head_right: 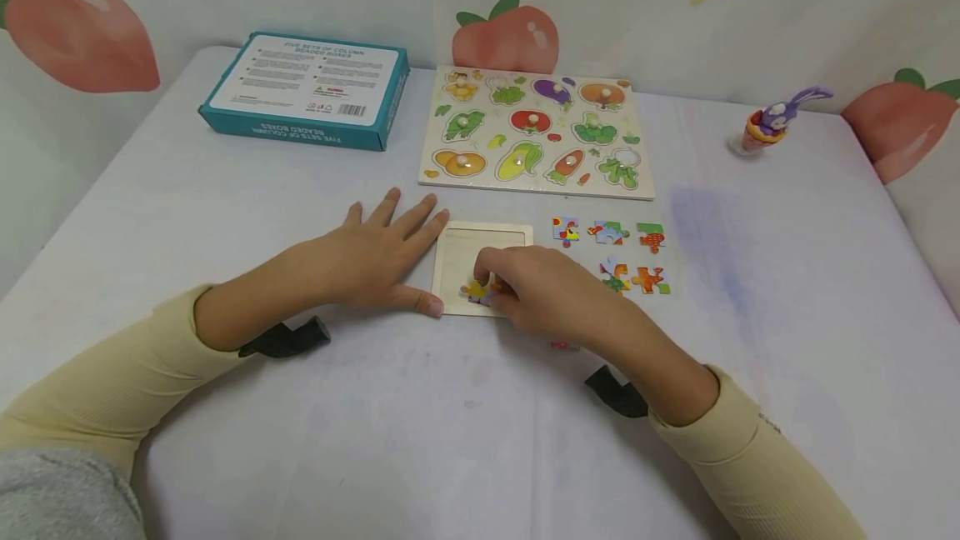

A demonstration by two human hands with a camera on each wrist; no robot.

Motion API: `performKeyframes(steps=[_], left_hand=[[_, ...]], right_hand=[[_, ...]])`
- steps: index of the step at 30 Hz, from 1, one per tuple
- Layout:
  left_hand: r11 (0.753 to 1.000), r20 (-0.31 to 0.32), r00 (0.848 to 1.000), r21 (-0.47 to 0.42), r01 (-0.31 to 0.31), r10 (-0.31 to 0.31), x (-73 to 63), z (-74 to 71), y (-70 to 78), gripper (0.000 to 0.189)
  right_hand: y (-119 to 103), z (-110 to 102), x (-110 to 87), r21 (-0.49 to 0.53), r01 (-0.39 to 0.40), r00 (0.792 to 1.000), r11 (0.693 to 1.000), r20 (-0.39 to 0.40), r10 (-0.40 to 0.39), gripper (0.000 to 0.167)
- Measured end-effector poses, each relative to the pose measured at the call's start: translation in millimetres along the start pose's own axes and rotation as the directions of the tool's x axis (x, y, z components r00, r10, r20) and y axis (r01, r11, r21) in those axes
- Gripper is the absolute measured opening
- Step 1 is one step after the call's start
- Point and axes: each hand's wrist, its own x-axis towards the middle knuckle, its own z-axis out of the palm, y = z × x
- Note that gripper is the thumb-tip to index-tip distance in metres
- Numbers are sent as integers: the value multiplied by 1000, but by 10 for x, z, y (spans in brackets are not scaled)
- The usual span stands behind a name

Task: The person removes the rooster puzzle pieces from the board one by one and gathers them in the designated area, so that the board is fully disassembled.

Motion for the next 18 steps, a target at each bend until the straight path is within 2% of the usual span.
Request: performKeyframes(steps=[18], left_hand=[[1000,-5,1000,-2,4,-4,-3,2,5,120]], right_hand=[[12,-2,-15,-4,53,998,999,-34,-53,16]])
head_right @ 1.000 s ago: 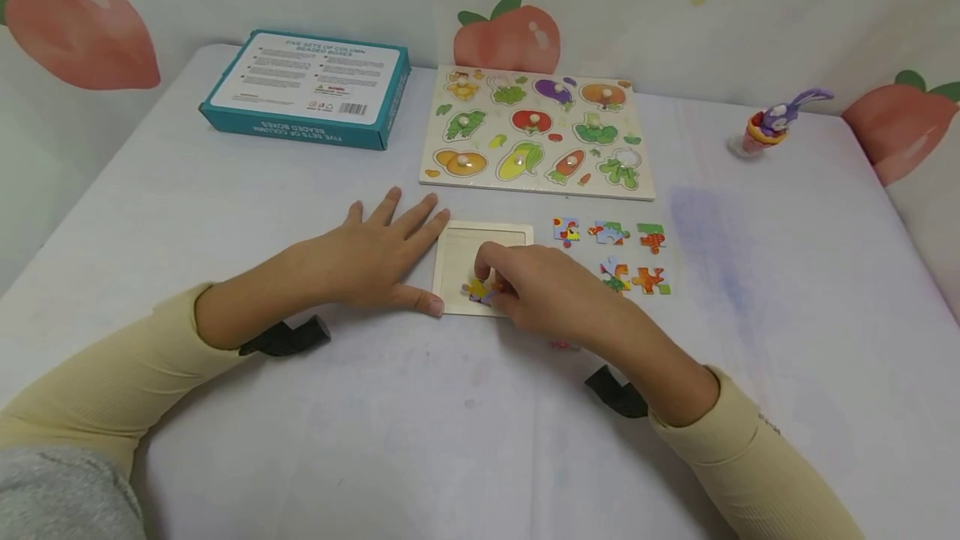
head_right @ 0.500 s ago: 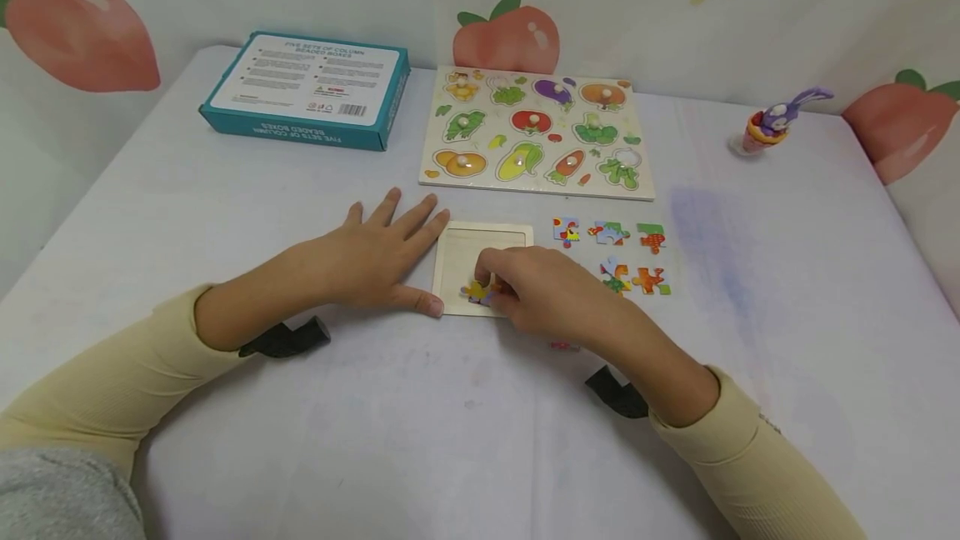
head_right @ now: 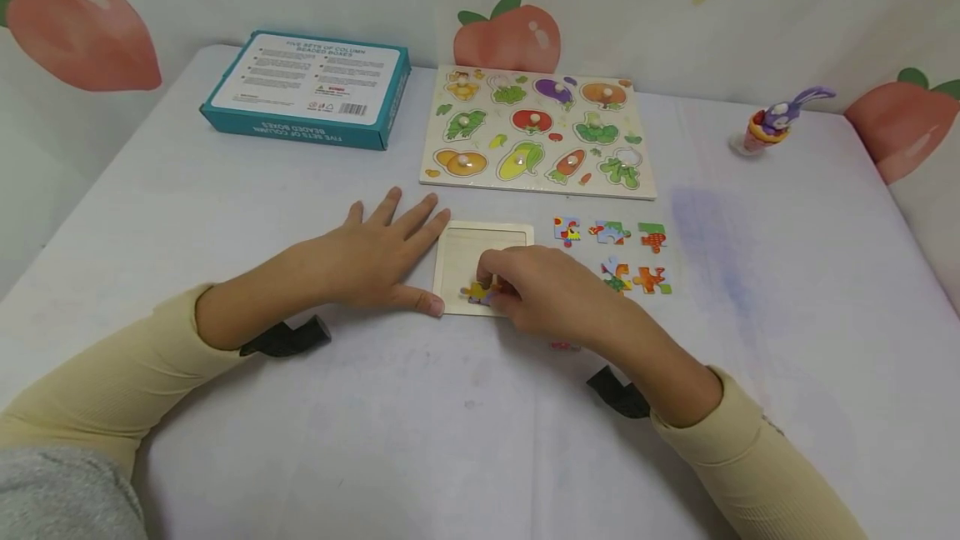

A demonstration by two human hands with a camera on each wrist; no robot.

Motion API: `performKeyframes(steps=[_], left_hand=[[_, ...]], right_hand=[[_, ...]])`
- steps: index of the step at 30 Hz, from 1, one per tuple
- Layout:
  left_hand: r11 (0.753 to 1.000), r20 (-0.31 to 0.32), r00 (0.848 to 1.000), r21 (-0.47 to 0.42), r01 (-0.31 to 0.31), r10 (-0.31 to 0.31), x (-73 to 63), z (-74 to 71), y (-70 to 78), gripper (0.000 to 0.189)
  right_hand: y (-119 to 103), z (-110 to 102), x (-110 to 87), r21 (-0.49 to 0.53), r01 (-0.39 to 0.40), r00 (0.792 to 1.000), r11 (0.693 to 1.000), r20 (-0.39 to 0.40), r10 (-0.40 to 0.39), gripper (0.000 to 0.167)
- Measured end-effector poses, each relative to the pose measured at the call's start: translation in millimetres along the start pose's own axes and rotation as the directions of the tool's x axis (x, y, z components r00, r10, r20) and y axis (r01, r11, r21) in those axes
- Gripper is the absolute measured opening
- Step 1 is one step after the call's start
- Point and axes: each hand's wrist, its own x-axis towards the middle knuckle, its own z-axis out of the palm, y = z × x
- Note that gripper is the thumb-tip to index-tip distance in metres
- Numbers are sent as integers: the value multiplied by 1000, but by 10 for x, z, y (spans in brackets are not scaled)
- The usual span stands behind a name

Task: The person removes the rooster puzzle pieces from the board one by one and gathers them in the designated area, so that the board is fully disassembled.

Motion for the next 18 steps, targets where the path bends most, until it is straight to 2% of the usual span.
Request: performKeyframes(steps=[9,18], left_hand=[[1000,4,1000,-4,0,0,-1,-5,12,119],[1000,9,1000,-1,4,-4,-6,-9,7,118]], right_hand=[[57,-40,-163,-9,25,996,1000,-80,-25,12],[139,-90,-513,1,-19,988,1000,-150,19,16]])
